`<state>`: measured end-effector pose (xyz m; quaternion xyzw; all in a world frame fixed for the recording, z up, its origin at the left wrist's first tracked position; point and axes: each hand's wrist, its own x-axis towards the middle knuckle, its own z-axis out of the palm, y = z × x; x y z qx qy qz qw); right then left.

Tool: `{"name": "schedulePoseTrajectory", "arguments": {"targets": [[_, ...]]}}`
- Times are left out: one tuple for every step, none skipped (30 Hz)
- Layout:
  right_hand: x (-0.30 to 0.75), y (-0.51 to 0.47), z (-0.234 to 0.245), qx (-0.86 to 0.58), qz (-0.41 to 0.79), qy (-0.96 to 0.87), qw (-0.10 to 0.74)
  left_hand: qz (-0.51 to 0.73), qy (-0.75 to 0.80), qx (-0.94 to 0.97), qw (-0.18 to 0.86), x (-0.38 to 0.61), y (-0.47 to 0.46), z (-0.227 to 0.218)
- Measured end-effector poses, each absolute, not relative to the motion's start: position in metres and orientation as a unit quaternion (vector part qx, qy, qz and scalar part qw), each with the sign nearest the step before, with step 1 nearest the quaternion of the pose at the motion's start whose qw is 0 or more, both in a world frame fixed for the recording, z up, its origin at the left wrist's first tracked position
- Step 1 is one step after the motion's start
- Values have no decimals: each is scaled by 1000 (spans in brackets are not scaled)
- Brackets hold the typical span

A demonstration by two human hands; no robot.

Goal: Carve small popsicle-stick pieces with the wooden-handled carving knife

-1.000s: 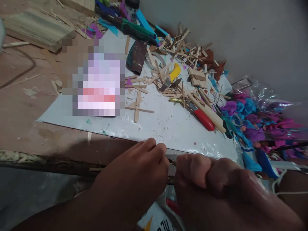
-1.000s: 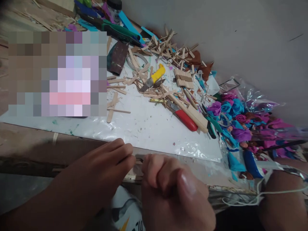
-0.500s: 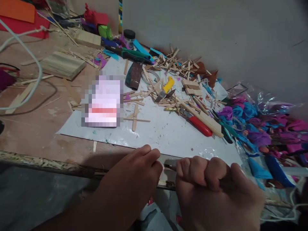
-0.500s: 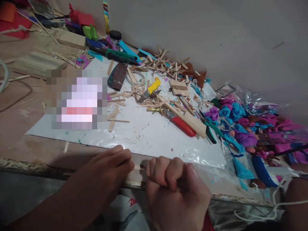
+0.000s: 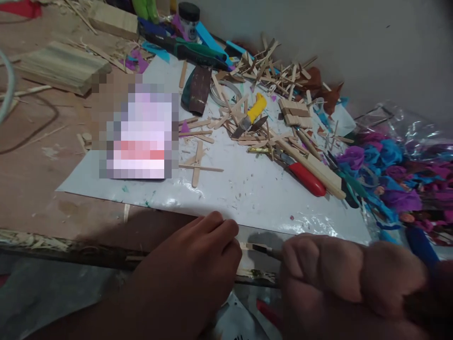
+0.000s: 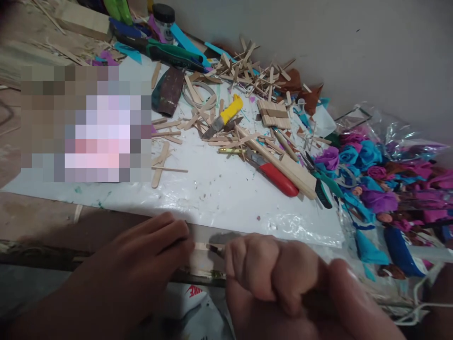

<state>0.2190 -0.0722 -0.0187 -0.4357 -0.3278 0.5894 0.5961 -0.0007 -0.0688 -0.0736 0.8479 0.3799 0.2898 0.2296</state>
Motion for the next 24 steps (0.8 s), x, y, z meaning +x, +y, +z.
{"name": "schedulePoseTrajectory", "arguments": {"targets": [[216, -69, -18, -436, 599, -329, 585, 287, 384, 850, 220, -1, -69, -72], [213, -65, -17, -434, 611, -331, 573, 285, 386, 852, 209, -1, -69, -71], [210, -61, -17, -431, 619, -334, 565, 285, 385, 855, 199, -1, -68, -71], [208, -58, -17, -426, 621, -340, 563, 282, 385, 858, 190, -1, -68, -70], [205, -55, -17, -421, 622, -347, 562, 278, 386, 859, 188, -1, -68, -70], [204, -54, -18, -418, 622, -354, 560, 276, 387, 860, 189, -1, -68, -70], [202, -52, -18, -414, 622, -361, 559, 274, 388, 859, 191, -2, -68, -70], [202, -52, -18, -410, 624, -365, 557, 273, 387, 860, 193, -2, -68, -70], [201, -52, -18, -406, 627, -364, 557, 272, 388, 859, 192, -2, -69, -69], [200, -52, -19, -405, 631, -358, 556, 270, 388, 860, 191, -3, -69, -69], [200, -52, -19, -406, 634, -352, 556, 270, 388, 861, 189, -3, -69, -69], [200, -52, -19, -409, 635, -345, 558, 270, 389, 861, 188, -2, -69, -68], [199, -52, -19, -411, 633, -340, 561, 268, 393, 859, 188, -2, -69, -68], [199, -52, -20, -415, 630, -340, 562, 269, 394, 858, 189, -1, -69, -67], [199, -52, -19, -417, 628, -342, 562, 269, 394, 858, 189, -1, -69, -67], [198, -52, -19, -420, 624, -343, 563, 271, 392, 859, 189, 0, -69, -67], [198, -53, -19, -422, 621, -345, 563, 271, 390, 859, 189, 0, -69, -67], [198, -53, -18, -425, 618, -347, 562, 271, 385, 861, 190, 0, -69, -67], [198, -53, -18, -429, 617, -348, 561, 271, 382, 862, 192, 0, -69, -67], [198, -53, -17, -433, 615, -349, 559, 271, 379, 864, 194, 0, -69, -67], [198, -53, -17, -436, 610, -353, 559, 268, 378, 864, 195, 0, -69, -67], [197, -53, -17, -440, 605, -357, 559, 267, 377, 865, 194, -1, -69, -67], [197, -53, -18, -442, 599, -359, 563, 264, 378, 866, 193, -1, -69, -67], [196, -52, -18, -444, 592, -358, 570, 263, 379, 867, 192, -1, -69, -68]]}}
